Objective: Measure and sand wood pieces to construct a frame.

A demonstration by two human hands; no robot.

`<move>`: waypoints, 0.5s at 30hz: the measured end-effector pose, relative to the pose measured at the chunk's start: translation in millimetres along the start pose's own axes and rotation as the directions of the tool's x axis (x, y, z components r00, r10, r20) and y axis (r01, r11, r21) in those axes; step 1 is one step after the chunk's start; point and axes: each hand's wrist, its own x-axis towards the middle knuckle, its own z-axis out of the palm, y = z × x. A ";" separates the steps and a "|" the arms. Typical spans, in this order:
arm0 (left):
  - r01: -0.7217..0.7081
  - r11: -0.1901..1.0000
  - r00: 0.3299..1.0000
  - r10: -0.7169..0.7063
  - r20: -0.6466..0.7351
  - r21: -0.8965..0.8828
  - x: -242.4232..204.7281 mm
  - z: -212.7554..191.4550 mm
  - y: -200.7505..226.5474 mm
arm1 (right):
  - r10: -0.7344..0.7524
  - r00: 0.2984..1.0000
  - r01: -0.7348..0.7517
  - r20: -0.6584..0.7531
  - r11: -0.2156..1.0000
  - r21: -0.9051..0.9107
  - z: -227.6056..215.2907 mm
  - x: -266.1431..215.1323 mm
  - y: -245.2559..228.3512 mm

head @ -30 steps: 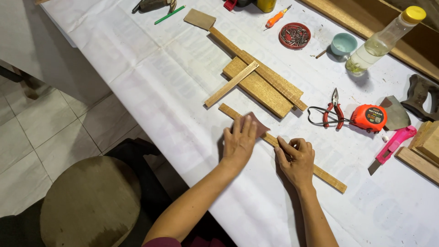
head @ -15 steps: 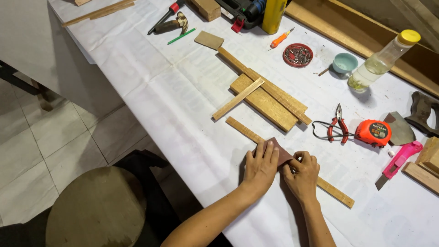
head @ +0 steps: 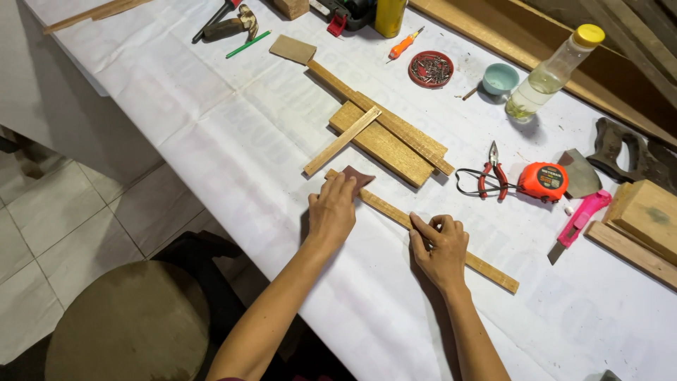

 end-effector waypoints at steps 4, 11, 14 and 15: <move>0.141 0.854 0.990 -0.132 0.054 -0.501 -20.8 -62.7 35.8 | -0.026 0.999 0.025 -0.030 1.000 -0.008 -9.7 -10.0 -17.8; 0.298 0.219 0.951 0.020 0.309 -0.929 -22.2 -32.1 63.7 | -0.085 0.986 0.109 -0.142 0.979 0.174 -23.1 -15.0 -91.4; 0.371 0.197 0.881 0.234 0.411 -0.907 -9.2 -27.7 57.6 | 0.025 0.990 -0.019 -0.139 0.999 0.041 3.7 -18.5 -91.1; 0.396 0.244 0.835 0.306 0.458 -0.885 -3.0 -30.0 52.2 | 0.072 0.988 -0.075 -0.137 0.997 -0.016 16.1 -19.2 -90.7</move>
